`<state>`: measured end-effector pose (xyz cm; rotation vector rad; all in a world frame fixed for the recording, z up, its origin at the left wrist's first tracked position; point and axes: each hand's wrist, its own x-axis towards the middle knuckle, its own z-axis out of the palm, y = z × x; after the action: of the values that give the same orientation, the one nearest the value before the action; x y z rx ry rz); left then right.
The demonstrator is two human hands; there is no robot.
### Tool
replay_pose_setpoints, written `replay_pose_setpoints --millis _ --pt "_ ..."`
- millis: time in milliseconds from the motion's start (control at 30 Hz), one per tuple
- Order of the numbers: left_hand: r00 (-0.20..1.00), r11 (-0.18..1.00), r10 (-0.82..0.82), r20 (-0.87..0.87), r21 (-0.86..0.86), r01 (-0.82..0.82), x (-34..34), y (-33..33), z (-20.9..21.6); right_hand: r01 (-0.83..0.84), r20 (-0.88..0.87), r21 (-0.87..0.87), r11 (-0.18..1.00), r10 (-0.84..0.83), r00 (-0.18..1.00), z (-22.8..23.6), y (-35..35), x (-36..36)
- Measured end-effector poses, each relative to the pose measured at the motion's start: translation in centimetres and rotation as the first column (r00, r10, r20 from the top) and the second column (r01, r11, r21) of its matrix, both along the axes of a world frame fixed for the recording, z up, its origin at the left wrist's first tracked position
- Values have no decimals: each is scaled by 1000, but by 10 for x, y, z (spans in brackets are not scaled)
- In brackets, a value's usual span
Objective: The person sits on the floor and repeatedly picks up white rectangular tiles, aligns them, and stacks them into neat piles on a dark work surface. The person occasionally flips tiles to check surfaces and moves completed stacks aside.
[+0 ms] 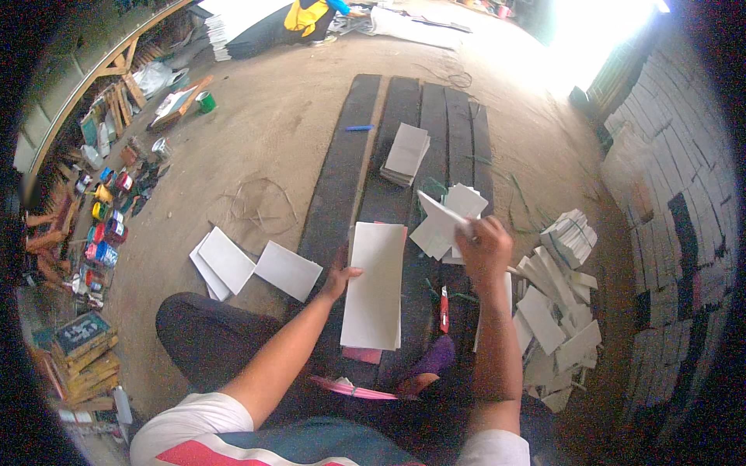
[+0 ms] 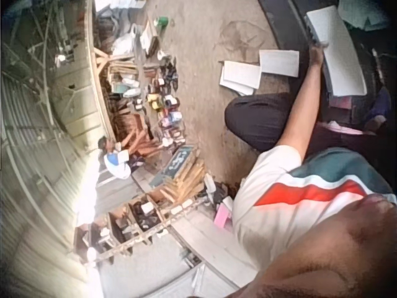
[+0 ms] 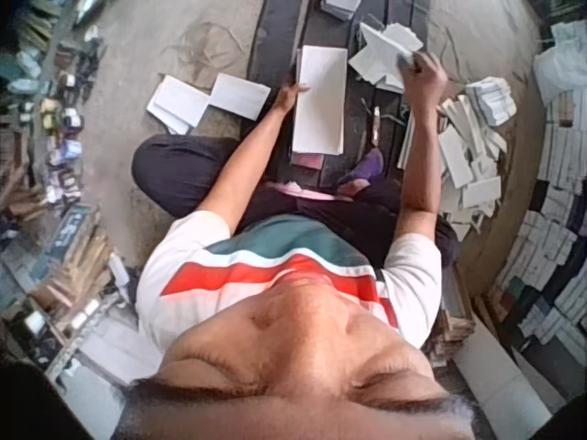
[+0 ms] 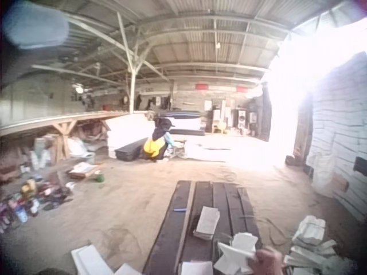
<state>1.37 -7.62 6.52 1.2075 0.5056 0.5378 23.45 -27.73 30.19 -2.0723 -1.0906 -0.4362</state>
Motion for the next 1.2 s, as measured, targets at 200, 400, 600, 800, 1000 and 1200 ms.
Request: replay_pose_setpoints --millis 200,400,600,800,1000,1200 --pt "999 996 -32 -4 -82 32 0 0 -6 -369 584 -239 898 437 685 -31 28 -125" --pt "999 993 -11 45 -117 17 3 -5 -7 -483 307 -415 771 618 723 -75 23 -175" --pt "997 999 -48 63 12 48 -6 1 -19 -10 -106 -399 917 -35 994 -54 51 -130" --pt "1000 1000 -20 -17 5 20 2 -5 -25 -117 -459 -538 835 -174 871 -58 42 -121" --pt "998 995 33 -47 101 -28 4 -5 -41 -108 -456 -564 819 -200 867 -61 39 -126" --pt "998 988 35 -48 151 -28 7 -8 -31 -135 -580 -526 840 -238 779 -62 29 -126"
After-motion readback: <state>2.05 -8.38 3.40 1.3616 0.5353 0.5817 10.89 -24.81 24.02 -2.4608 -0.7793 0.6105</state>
